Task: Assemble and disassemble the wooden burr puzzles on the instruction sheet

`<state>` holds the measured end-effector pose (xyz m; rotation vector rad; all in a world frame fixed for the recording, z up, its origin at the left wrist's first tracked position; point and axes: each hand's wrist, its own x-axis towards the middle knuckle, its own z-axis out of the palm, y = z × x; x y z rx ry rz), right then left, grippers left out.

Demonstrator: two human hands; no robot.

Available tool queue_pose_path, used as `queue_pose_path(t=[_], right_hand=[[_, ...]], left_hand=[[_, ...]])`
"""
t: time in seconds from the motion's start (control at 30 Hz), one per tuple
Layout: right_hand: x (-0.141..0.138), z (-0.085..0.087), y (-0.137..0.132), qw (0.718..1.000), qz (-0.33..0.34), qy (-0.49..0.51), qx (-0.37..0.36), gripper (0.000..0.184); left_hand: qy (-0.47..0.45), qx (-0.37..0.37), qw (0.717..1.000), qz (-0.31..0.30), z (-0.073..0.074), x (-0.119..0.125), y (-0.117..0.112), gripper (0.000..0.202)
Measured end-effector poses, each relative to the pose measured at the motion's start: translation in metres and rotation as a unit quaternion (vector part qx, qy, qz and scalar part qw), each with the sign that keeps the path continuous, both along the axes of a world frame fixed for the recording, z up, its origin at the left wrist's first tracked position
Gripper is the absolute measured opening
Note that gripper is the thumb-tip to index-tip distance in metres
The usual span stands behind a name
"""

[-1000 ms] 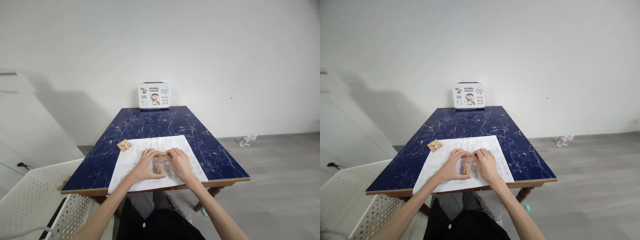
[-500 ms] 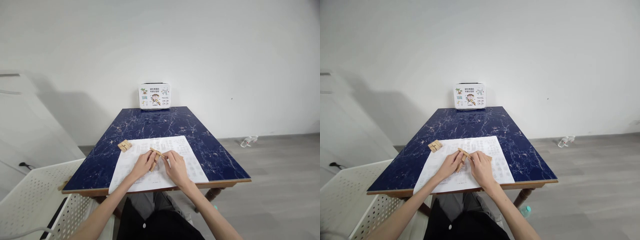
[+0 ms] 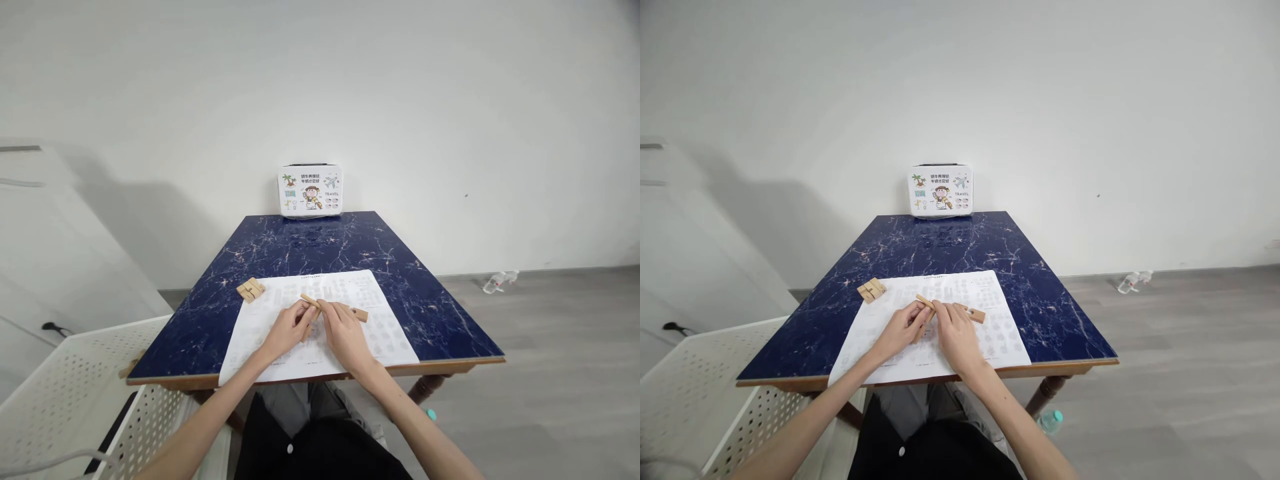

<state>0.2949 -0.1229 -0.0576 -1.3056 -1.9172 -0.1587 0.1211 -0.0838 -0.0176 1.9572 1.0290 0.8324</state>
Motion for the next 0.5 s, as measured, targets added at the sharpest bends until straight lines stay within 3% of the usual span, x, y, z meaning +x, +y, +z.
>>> queue_pose_path(t=[0.5], right_hand=[[-0.009, 0.001, 0.012, 0.996, -0.069, 0.041, -0.028, 0.039]], left_hand=[[-0.009, -0.029, 0.999, -0.009, 0.003, 0.0, 0.001, 0.044]])
